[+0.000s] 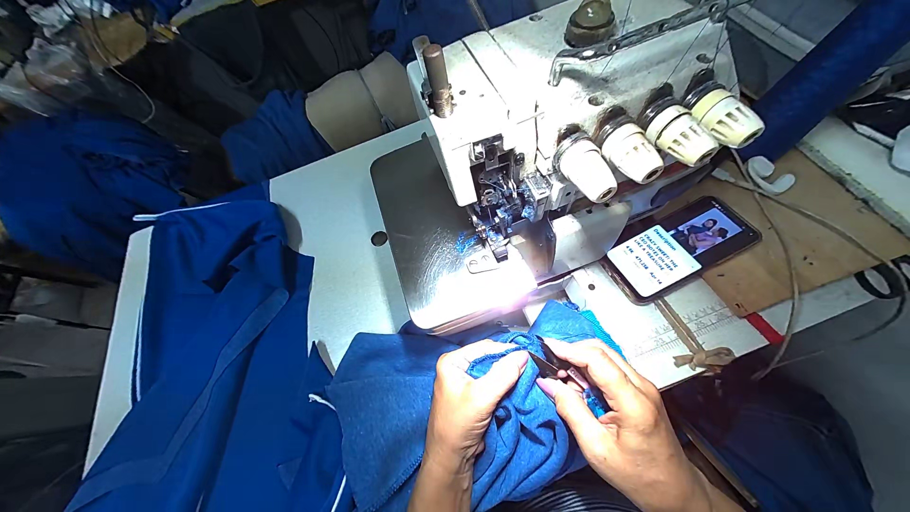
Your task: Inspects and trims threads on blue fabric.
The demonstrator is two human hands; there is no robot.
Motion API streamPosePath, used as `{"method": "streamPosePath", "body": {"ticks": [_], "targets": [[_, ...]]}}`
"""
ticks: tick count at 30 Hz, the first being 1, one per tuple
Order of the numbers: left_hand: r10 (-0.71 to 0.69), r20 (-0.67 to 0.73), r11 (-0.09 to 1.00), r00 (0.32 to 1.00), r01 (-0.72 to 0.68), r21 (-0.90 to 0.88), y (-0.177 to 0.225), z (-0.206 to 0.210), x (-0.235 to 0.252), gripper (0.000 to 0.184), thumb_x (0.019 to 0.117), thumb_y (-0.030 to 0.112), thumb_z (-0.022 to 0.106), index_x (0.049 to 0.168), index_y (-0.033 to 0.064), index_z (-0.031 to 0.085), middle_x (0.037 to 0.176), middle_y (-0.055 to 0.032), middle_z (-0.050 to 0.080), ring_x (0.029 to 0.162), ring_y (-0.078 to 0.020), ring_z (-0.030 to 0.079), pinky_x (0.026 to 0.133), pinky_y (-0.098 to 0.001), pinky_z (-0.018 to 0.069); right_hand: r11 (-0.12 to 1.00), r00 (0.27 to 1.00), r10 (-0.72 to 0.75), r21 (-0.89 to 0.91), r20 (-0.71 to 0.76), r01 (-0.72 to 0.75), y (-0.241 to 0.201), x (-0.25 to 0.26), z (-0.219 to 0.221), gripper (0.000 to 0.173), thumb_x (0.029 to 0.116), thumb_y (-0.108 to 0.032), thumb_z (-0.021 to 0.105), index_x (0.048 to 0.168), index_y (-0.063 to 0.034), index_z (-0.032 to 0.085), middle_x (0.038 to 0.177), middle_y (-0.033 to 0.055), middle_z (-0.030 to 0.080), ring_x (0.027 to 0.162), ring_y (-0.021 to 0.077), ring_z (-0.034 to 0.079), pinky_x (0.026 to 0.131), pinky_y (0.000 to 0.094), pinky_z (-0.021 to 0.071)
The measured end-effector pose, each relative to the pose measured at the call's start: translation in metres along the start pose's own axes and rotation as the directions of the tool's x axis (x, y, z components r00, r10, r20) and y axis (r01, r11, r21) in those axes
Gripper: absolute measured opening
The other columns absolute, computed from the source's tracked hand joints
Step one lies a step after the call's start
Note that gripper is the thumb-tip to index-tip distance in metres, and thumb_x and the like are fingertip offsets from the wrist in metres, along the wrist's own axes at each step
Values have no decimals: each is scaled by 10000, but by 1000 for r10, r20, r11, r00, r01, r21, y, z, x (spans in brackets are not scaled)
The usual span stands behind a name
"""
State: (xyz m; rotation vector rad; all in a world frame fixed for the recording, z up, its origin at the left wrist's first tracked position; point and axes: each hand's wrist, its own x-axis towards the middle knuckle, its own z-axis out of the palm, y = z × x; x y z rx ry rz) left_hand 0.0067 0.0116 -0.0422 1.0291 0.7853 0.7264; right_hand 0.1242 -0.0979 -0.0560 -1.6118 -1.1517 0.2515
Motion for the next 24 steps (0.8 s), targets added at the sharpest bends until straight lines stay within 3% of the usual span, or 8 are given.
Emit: {"method": "streamPosePath", "body": {"ticks": [10,17,21,24], "targets": [[11,6,999,1000,-11,36,-1,-1,0,51,816,9,738,791,32,776,708,-74,710,649,-73,673,623,-216,572,1000,1000,-13,-14,-7,13,1,0,1,262,924,-135,660,1155,-18,703,948,13,667,792,-14,601,718,115,522],[13,22,999,1000,-14,42,-1,-2,0,48,816,21,746,777,37,768,693,-63,699,632,-68,660,615,-211,563,990,987,-123,-78,-102,115,10,-7,12,199,974,-133,643,1157,-65,680,1038,53,678,950,48,658,811,162,554],[17,7,999,1000,-17,43,-1,-2,0,46,819,29,748,782,40,772,700,-63,704,642,-69,667,622,-214,569,986,997,73,148,-5,-71,7,-3,7,246,931,-144,684,1170,-84,677,996,-13,698,866,19,657,781,172,570],[27,1,998,1000,-27,50,0,-1,0,44,818,12,744,807,36,779,729,-59,718,673,-68,679,650,-212,577,981,996,94,173,2,-93,8,-3,1,300,896,-184,717,1175,-86,663,944,-34,684,805,-17,616,728,137,532]]}}
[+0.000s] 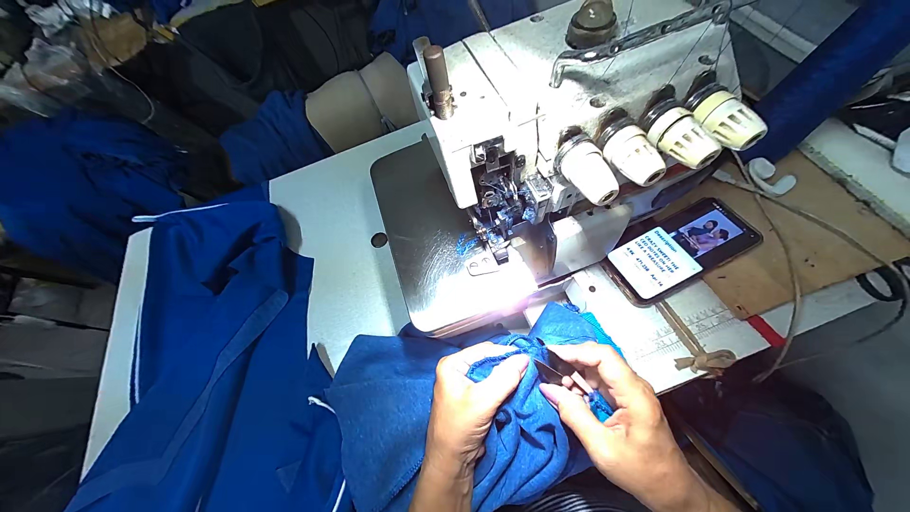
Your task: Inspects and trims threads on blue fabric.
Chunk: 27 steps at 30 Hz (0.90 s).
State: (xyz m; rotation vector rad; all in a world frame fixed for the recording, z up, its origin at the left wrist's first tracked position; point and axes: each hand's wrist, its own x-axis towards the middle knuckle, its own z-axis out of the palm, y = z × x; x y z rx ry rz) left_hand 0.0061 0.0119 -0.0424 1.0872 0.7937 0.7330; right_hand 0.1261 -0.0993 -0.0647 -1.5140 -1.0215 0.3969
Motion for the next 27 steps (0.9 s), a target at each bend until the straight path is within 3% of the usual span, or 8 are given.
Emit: {"method": "streamPosePath", "body": {"ticks": [3,5,8,9,11,14,18,27], "targets": [[-9,9,1000,1000,9,7,1,0,0,47,817,19,749,839,33,788,767,-65,734,711,-75,697,682,-217,587,999,999,27,-40,-18,-28,-2,8,-8,393,862,-254,763,1199,-85,654,802,-86,602,677,-68,515,602,83,432],[-1,28,1000,1000,1,12,1,0,0,52,803,21,763,844,40,788,781,-60,739,731,-75,702,703,-222,592,994,993,113,-7,31,-113,-7,19,-16,298,859,-256,765,1127,-144,701,741,-126,601,614,-79,495,557,82,411],[25,52,999,998,-26,21,0,0,0,88,784,15,774,867,39,791,807,-66,746,766,-86,712,728,-233,599,956,949,257,93,183,-277,-14,38,-23,148,858,-256,772,997,-210,753,613,-138,507,495,-54,418,457,109,348],[30,54,999,998,-31,21,0,0,0,94,780,12,774,868,40,791,809,-66,747,768,-86,714,728,-234,601,964,950,233,78,207,-254,-13,41,-22,114,861,-254,772,960,-202,754,616,-135,519,508,-54,428,471,108,350],[32,45,999,998,-34,35,-1,0,0,82,788,2,771,861,36,786,796,-69,742,753,-85,708,717,-234,596,997,987,76,-26,143,-73,-8,42,-17,56,868,-204,731,855,-150,725,669,-116,577,560,-71,467,503,88,372],[25,23,998,999,-26,62,-1,1,0,81,802,-2,763,874,28,787,798,-79,744,747,-93,710,713,-236,598,969,988,-149,-193,33,153,-10,38,-13,62,850,-139,710,832,-79,716,746,-59,611,624,-67,503,554,71,420],[14,8,997,1000,-14,73,-1,1,0,81,809,-3,768,884,25,784,792,-88,738,730,-103,707,694,-235,596,953,979,-204,-234,-20,194,-16,24,-13,61,872,-154,718,869,-94,725,769,-60,611,660,-59,529,576,75,445],[30,16,997,999,-31,65,-2,2,0,115,813,-23,753,916,20,783,829,-91,745,761,-103,712,709,-231,596,991,993,-102,-86,56,106,-11,11,-6,103,892,-167,706,841,-78,709,728,-54,608,645,-77,499,577,60,407]]}}
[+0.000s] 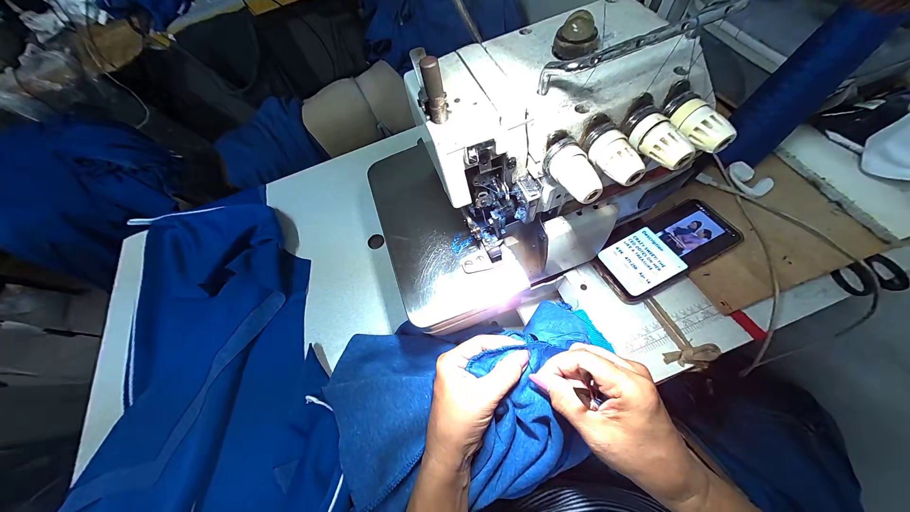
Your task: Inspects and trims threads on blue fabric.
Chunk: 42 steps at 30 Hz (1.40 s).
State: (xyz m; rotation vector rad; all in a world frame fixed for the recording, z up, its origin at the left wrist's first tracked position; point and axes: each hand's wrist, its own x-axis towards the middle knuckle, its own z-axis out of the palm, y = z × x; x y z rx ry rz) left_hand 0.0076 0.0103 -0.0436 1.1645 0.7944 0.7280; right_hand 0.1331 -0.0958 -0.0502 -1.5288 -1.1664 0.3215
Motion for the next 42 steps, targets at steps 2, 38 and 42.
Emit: {"method": "streamPosePath", "body": {"ticks": [2,38,42], "targets": [[-13,-8,1000,1000,13,11,1,0,0,118,811,-21,754,918,18,786,825,-86,747,755,-99,713,701,-226,596,1000,1000,3,-4,10,-2,1,-1,1,105,890,-169,706,840,-77,711,723,-55,605,644,-76,494,576,64,399],[34,36,999,999,-35,24,-1,-2,-1,54,815,28,742,834,45,789,778,-60,737,728,-74,696,691,-218,586,982,987,-126,-131,95,138,13,10,-25,128,916,-180,716,1005,-90,730,945,-25,660,853,0,633,732,142,553],[36,51,999,998,-37,14,-1,-3,-1,50,822,32,746,845,42,789,782,-63,737,726,-76,698,692,-221,589,992,989,-110,-44,100,115,15,11,-22,132,900,-165,730,1008,-91,712,939,-32,653,851,-4,630,748,138,557]]}}
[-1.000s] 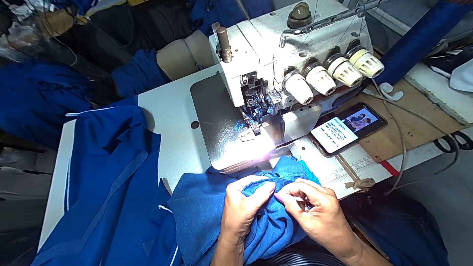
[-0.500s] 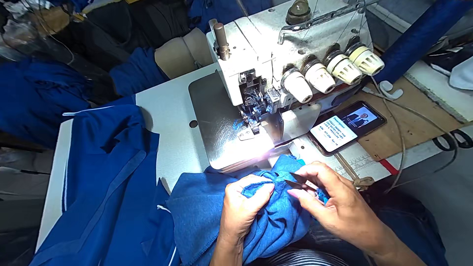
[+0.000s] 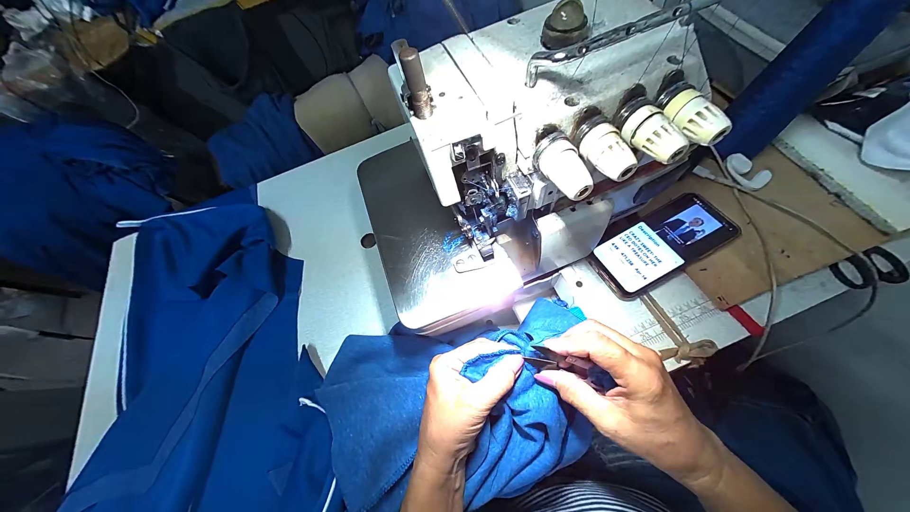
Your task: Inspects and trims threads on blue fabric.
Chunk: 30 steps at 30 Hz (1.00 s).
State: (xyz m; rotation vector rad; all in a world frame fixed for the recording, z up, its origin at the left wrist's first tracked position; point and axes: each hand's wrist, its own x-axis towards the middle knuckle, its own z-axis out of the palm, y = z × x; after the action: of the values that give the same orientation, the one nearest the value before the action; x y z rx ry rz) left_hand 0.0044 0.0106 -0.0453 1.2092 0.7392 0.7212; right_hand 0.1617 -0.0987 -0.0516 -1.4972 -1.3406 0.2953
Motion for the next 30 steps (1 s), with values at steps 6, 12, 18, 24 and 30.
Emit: {"method": "streamPosePath", "body": {"ticks": [6,12,18,24,30], "targets": [[29,31,1000,999,-30,7,-2,-1,0,62,821,33,750,863,43,794,832,-63,747,774,-82,705,724,-226,593,993,1000,21,117,-1,-21,2,2,5,140,892,-138,732,1011,-72,698,915,-26,651,806,-9,611,710,128,540],[106,60,993,993,-110,52,-6,-3,-1,53,821,43,768,861,54,802,860,-54,746,809,-88,704,742,-228,593,962,985,162,233,-56,-145,-7,6,-2,108,973,-136,644,1036,-112,728,849,-57,700,665,-20,618,595,130,535],[101,55,992,993,-105,74,-5,-2,0,53,820,45,762,856,54,799,845,-50,744,790,-85,703,728,-232,595,882,914,378,242,150,-404,-3,14,-15,422,818,-349,816,1183,-156,731,705,-128,594,577,-54,492,523,112,413],[18,-52,998,999,-15,57,-1,1,-1,61,796,22,760,841,48,793,791,-60,743,730,-84,705,690,-231,597,944,924,326,21,-202,-328,5,22,-21,123,982,-175,647,895,-95,680,723,-62,612,590,-42,532,528,129,439],[16,-25,998,1000,-14,63,-2,2,0,62,799,17,775,849,45,795,797,-61,748,737,-85,711,701,-234,603,994,994,97,51,-49,-95,-3,16,-11,208,866,-263,775,982,-91,756,785,-77,657,639,-62,522,554,102,436]]}}
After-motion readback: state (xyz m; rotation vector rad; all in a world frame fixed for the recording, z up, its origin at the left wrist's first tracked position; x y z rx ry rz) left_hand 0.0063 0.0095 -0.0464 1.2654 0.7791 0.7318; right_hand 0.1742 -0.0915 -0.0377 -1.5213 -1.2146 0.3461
